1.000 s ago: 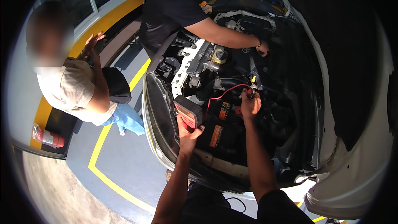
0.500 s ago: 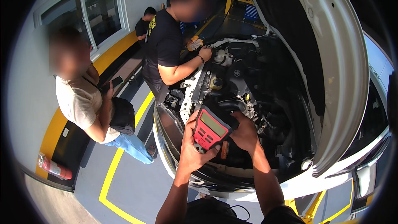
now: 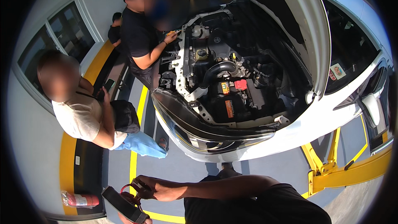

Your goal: The person retrieves a battery tester from a cart, walks to a white sedan with its hood open, and connects the tester to the car battery. The person operates the tester, shows the results to a woman and a coworker, and then disconnects the tester.

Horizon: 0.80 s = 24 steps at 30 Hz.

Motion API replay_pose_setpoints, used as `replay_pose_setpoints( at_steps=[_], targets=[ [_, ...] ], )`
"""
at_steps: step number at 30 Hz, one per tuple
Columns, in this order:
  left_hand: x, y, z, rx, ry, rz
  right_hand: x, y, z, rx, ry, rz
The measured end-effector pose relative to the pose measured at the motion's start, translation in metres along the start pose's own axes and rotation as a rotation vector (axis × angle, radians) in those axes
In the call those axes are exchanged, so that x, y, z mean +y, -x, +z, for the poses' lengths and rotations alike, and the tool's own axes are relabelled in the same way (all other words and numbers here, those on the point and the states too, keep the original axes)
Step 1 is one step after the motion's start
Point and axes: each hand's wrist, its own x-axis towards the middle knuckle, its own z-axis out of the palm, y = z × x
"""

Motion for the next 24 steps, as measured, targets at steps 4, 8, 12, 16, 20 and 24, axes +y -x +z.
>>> replay_pose_setpoints(
  at_steps=[4,8,12,16,20,24],
  targets=[
    [-0.011,0.045,-0.02,0.104,-0.116,-0.077,0.004,-0.028,0.053,0.03,-0.313,0.278],
    [-0.014,0.054,-0.004,0.145,-0.191,-0.063,0.005,-0.026,0.072,-0.142,-0.605,0.142],
    [-0.014,0.049,0.014,0.153,-0.298,0.023,0.005,-0.038,0.057,-0.333,-0.597,0.187],
    [-0.015,0.036,0.033,0.162,-0.455,0.245,-0.003,-0.051,0.022,-0.282,-0.708,0.186],
    [-0.014,0.033,0.055,-0.054,-0.286,0.06,-0.001,-0.054,-0.014,-0.118,-0.788,0.177],
    [0.02,0.006,0.092,-0.184,-0.048,-0.247,0.038,-0.05,-0.053,0.058,-0.519,-0.134]
  ],
)
